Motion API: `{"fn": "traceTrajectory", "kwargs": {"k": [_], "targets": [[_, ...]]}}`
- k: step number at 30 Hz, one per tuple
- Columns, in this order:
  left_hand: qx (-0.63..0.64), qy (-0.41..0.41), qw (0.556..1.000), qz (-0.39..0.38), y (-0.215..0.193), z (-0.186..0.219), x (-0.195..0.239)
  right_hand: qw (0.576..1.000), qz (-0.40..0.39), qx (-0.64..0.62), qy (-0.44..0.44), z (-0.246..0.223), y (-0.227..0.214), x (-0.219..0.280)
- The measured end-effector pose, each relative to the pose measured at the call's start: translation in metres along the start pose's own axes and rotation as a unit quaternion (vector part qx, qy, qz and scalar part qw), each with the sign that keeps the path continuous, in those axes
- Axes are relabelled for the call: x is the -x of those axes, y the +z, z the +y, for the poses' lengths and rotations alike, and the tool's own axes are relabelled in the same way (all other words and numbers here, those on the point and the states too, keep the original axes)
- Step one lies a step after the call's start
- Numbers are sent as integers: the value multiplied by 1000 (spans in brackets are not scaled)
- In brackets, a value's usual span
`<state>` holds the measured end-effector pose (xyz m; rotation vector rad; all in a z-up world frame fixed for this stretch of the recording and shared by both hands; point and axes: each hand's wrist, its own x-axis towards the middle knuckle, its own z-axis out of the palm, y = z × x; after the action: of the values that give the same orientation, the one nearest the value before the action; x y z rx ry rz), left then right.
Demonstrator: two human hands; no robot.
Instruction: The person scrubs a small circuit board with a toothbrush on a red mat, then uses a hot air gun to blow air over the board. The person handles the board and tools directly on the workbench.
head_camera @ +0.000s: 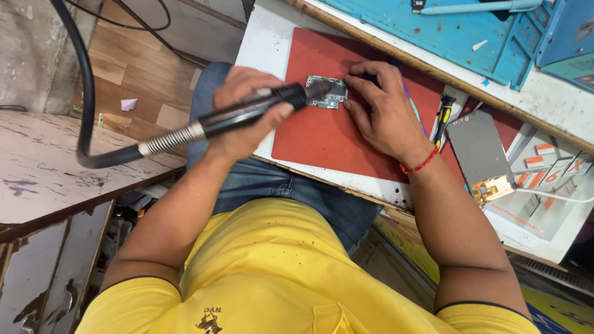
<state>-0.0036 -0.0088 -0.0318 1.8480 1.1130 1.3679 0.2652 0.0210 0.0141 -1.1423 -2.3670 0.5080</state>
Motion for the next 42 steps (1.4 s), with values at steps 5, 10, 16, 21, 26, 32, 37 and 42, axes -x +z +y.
{"fn": "traceTrajectory", "kwargs": {"k": [5, 10, 16, 21, 26, 32, 37, 42], "targets": [[61, -28, 997, 31, 1, 3, 5, 1000, 2, -4, 0, -4, -1, -2], [45, -34, 997, 54, -1, 9, 2, 1000, 5, 8, 2, 1, -6, -1], [47, -36, 995, 78, -6, 18, -8, 999, -26, 25, 2, -4, -2, -4], [36, -37, 996, 78, -5, 11, 0, 999, -29, 16, 24, -12, -1, -5], [61, 5, 997, 39, -10, 6, 7, 999, -27, 24, 36, -17, -4, -12], [45, -17, 997, 69, -17, 6, 18, 998, -34, 12, 44, -16, -7, -12], [51, 36, 998, 4, -14, 3, 9, 999, -39, 6, 31, -13, -9, -15], [52, -62, 995, 64, -12, 7, 10, 999, -41, 6, 24, -10, -6, -13]]}}
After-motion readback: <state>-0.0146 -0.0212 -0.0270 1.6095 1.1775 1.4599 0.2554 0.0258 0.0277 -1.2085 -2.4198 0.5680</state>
